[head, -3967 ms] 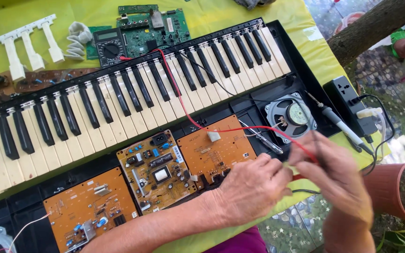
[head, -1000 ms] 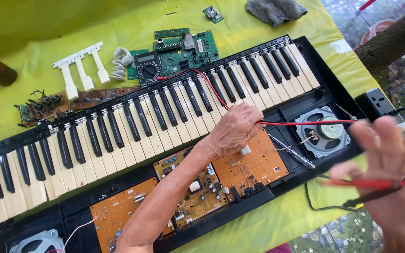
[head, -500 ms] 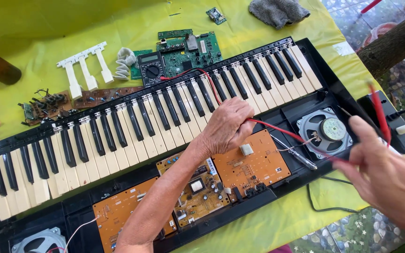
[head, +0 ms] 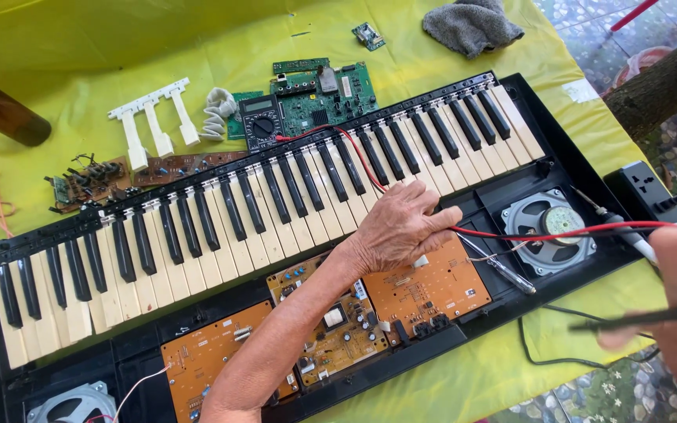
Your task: The person uses a multimeter to test the circuit board of a disassembled electronic keyboard. They touch the probes to various points on the board and the speaker terminals while pressing the keyboard keys to check for electrical continuity or signal.
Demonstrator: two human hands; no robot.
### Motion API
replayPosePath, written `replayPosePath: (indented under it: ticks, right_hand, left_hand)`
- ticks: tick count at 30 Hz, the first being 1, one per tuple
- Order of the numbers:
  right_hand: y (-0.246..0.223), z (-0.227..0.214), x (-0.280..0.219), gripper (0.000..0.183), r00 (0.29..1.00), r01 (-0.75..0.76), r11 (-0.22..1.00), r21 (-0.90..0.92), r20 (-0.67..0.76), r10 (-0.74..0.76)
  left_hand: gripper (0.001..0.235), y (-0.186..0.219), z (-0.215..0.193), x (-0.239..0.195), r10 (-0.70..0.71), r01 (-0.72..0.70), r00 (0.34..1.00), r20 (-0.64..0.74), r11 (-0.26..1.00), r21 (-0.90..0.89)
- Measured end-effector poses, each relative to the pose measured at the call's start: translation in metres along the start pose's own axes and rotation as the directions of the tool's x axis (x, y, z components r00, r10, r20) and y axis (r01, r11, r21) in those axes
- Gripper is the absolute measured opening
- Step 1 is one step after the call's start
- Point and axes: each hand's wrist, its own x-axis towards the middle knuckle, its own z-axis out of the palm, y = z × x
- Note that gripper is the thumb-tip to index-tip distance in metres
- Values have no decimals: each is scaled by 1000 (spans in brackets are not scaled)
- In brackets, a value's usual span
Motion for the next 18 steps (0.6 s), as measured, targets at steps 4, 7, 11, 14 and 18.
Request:
replayPosePath:
  ticks: [4,7,11,14,18]
  right_hand:
    - [-13,48,40,144,949,316,559,-766,245,-200]
    - [-14,43,53,102,893,409,-52,-911,411,-184]
    - [-8,31,70,123,828,467,-390,-793,547,-122]
    - [-4,28,72,95,871,405,-550,-730,490,-9]
    - [-7,21,73,112,860,411,-621,-667,510,21]
  left_hand:
    - [13,2,-2,0,36,-36,999,4,999,36]
    - [9,3,-5,2,52,-50,998,-35,997,62]
    - [7,2,-10,1,24,-22,999,-30,997,72]
    - [15,-1,-10,3,28,-21,992,-125,998,58]
    - [20,4,-14,11,28,-27,987,-156,1000,8]
